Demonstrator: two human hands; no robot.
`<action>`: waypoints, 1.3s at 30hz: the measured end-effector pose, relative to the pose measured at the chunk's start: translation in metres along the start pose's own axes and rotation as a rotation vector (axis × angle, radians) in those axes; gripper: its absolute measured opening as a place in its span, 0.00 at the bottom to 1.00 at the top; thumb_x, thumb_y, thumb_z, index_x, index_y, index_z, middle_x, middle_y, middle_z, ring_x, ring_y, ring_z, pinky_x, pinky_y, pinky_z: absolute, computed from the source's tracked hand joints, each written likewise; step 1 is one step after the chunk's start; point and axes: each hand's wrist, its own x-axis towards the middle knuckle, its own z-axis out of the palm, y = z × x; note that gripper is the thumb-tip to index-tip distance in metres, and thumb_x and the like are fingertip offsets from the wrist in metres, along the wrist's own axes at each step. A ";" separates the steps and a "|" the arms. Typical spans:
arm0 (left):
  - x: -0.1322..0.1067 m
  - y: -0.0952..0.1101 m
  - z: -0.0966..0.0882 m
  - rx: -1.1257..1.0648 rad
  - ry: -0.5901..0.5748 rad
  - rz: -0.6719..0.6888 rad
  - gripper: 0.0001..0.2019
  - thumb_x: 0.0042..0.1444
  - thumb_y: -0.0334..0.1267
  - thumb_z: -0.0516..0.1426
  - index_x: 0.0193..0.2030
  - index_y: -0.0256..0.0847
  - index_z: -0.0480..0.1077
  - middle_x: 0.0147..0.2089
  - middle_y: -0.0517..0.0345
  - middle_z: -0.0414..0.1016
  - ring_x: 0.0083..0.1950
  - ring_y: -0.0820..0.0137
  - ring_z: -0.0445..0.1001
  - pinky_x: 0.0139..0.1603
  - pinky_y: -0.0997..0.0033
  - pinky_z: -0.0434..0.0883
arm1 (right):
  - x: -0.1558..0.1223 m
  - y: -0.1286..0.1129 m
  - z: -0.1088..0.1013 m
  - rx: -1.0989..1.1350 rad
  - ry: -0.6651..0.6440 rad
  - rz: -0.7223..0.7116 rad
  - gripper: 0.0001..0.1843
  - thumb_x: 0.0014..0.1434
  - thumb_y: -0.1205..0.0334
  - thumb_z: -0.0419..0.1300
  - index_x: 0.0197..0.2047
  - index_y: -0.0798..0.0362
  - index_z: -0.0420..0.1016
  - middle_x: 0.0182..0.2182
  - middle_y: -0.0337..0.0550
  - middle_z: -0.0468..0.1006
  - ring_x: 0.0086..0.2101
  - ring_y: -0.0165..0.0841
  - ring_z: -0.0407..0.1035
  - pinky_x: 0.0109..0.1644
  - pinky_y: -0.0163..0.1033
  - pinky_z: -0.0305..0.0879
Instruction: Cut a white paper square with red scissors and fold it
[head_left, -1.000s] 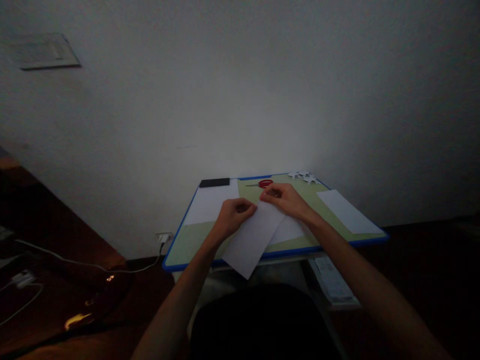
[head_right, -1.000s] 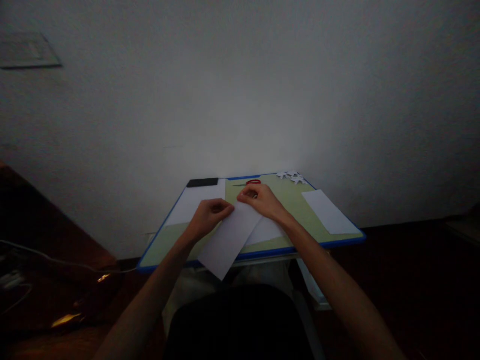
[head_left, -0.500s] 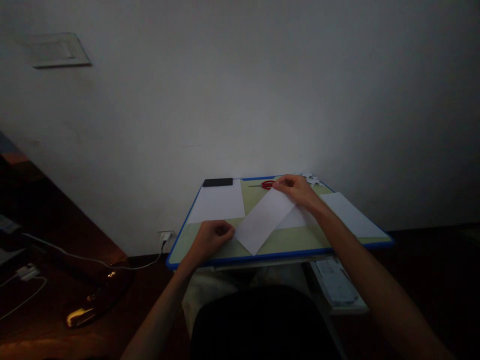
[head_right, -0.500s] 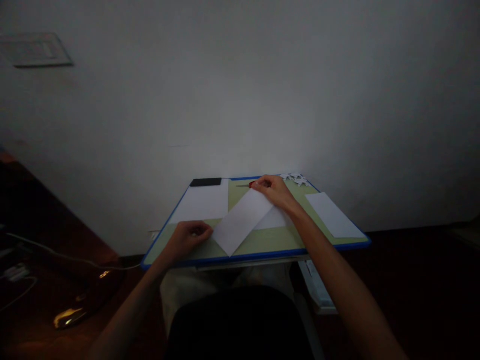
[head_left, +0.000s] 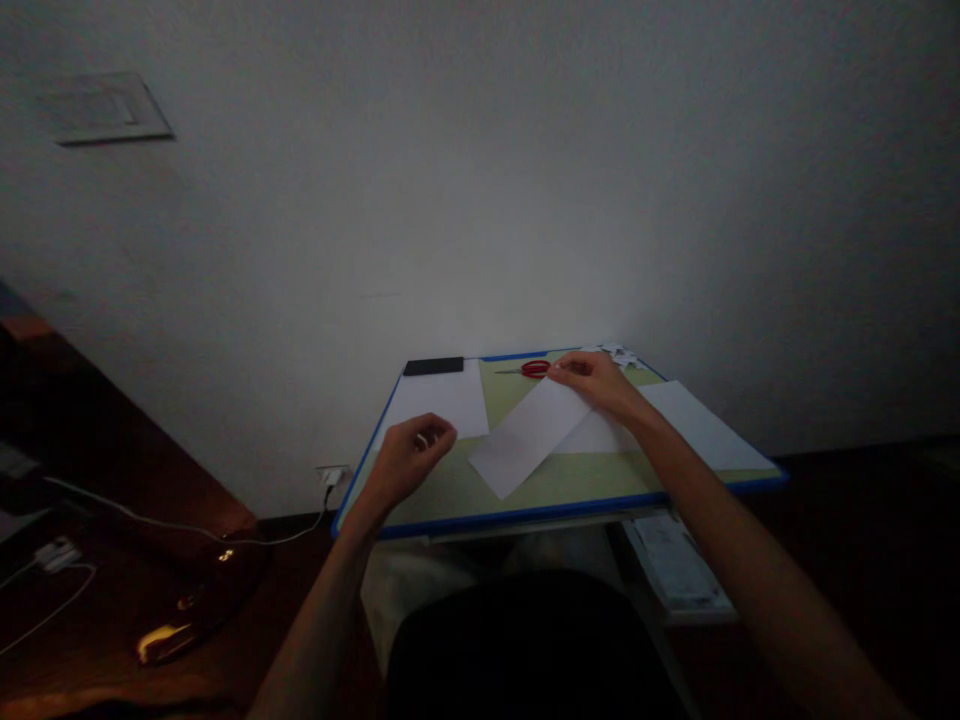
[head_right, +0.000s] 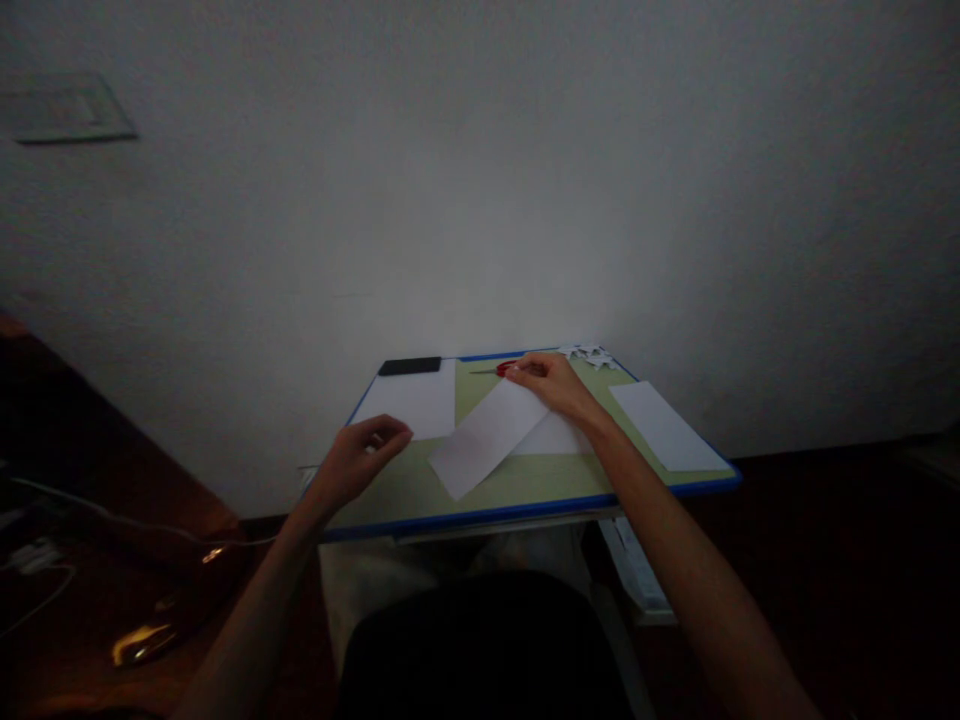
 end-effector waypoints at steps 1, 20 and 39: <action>0.010 0.006 0.006 -0.023 -0.002 0.023 0.14 0.60 0.48 0.61 0.40 0.40 0.83 0.36 0.52 0.86 0.35 0.65 0.79 0.37 0.68 0.73 | -0.001 -0.002 0.003 0.006 -0.001 -0.016 0.23 0.53 0.39 0.72 0.34 0.53 0.85 0.32 0.46 0.85 0.33 0.38 0.75 0.37 0.41 0.68; 0.065 0.065 0.067 -0.091 0.039 0.098 0.04 0.51 0.31 0.64 0.31 0.38 0.83 0.31 0.57 0.85 0.33 0.68 0.81 0.38 0.71 0.74 | -0.016 -0.015 0.018 0.051 0.039 -0.183 0.11 0.56 0.50 0.74 0.33 0.48 0.87 0.38 0.46 0.88 0.42 0.43 0.80 0.52 0.49 0.73; -0.010 0.001 0.031 -0.012 0.071 -0.085 0.08 0.52 0.38 0.62 0.30 0.40 0.83 0.28 0.57 0.84 0.28 0.68 0.78 0.34 0.71 0.72 | -0.009 -0.016 0.007 0.103 0.142 -0.063 0.15 0.50 0.47 0.76 0.32 0.50 0.87 0.33 0.46 0.88 0.34 0.39 0.77 0.40 0.44 0.71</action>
